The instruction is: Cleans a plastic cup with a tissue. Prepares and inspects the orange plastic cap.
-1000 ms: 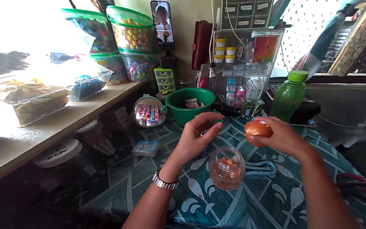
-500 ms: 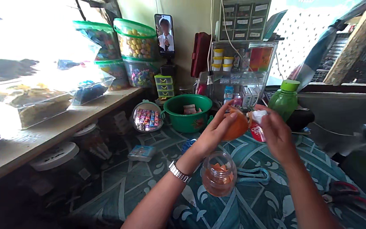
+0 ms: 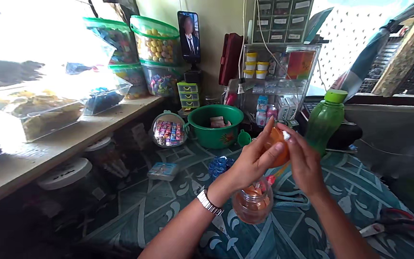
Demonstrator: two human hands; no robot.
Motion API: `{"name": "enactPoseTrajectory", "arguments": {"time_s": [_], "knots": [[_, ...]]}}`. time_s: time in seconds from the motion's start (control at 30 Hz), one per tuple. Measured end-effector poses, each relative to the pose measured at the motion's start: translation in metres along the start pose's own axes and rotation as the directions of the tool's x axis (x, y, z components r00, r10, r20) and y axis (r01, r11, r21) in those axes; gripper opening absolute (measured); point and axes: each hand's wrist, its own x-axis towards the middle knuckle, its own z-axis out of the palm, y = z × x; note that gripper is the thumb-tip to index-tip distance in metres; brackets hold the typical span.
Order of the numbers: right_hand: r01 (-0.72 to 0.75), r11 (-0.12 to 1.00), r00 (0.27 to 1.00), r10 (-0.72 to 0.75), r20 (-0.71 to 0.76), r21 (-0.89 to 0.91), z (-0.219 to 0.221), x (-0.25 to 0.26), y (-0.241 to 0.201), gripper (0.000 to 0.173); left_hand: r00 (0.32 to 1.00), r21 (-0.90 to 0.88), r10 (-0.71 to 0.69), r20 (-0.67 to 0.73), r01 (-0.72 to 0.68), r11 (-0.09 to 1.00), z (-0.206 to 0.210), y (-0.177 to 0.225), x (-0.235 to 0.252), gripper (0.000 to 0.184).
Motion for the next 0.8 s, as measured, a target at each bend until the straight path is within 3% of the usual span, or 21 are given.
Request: {"name": "enactPoseTrajectory", "arguments": {"time_s": [0.07, 0.13, 0.23, 0.37, 0.47, 0.57, 0.63, 0.7, 0.8], "knots": [[-0.226, 0.96, 0.974, 0.219, 0.06, 0.164, -0.007, 0.006, 0.003, 0.046, 1.0, -0.053, -0.007, -0.024, 0.005, 0.999, 0.002, 0.0, 0.001, 0.066], [-0.371, 0.883, 0.928, 0.345, 0.138, 0.288, -0.012, 0.01, 0.008, 0.044, 0.994, -0.167, -0.097, -0.057, 0.087, 0.982, 0.003, -0.001, 0.003, 0.063], [-0.434, 0.863, 0.901, 0.418, 0.116, 0.26, -0.013, 0.011, 0.015, 0.038, 0.974, -0.482, -0.203, -0.098, 0.132, 0.866, -0.001, -0.005, 0.009, 0.059], [-0.252, 0.946, 0.963, 0.265, -0.042, 0.207, -0.019, 0.012, 0.015, 0.048, 0.931, -0.745, -0.351, -0.097, 0.166, 0.646, -0.013, -0.009, 0.011, 0.056], [0.014, 0.991, 0.991, 0.003, -0.135, 0.132, -0.016, 0.008, 0.004, 0.05, 0.906, -0.806, -0.417, -0.078, 0.188, 0.561, -0.015, -0.009, 0.012, 0.061], [0.326, 0.943, 0.939, -0.33, -0.095, -0.063, 0.005, -0.001, -0.001, 0.04, 0.913, -0.787, -0.406, -0.048, 0.215, 0.578, -0.01, -0.003, 0.01, 0.059], [0.398, 0.9, 0.915, -0.404, 0.0, -0.177, 0.016, -0.005, 0.001, 0.036, 0.943, -0.746, -0.333, 0.014, 0.231, 0.624, -0.006, -0.002, 0.008, 0.046], [0.36, 0.907, 0.931, -0.365, 0.022, -0.219, 0.014, -0.004, 0.004, 0.037, 0.956, -0.65, -0.291, 0.047, 0.25, 0.718, -0.004, -0.003, 0.007, 0.043], [0.129, 0.986, 0.991, -0.132, -0.02, -0.109, -0.001, 0.001, 0.005, 0.039, 0.973, -0.437, -0.225, 0.052, 0.225, 0.871, 0.0, -0.001, 0.003, 0.051]]}}
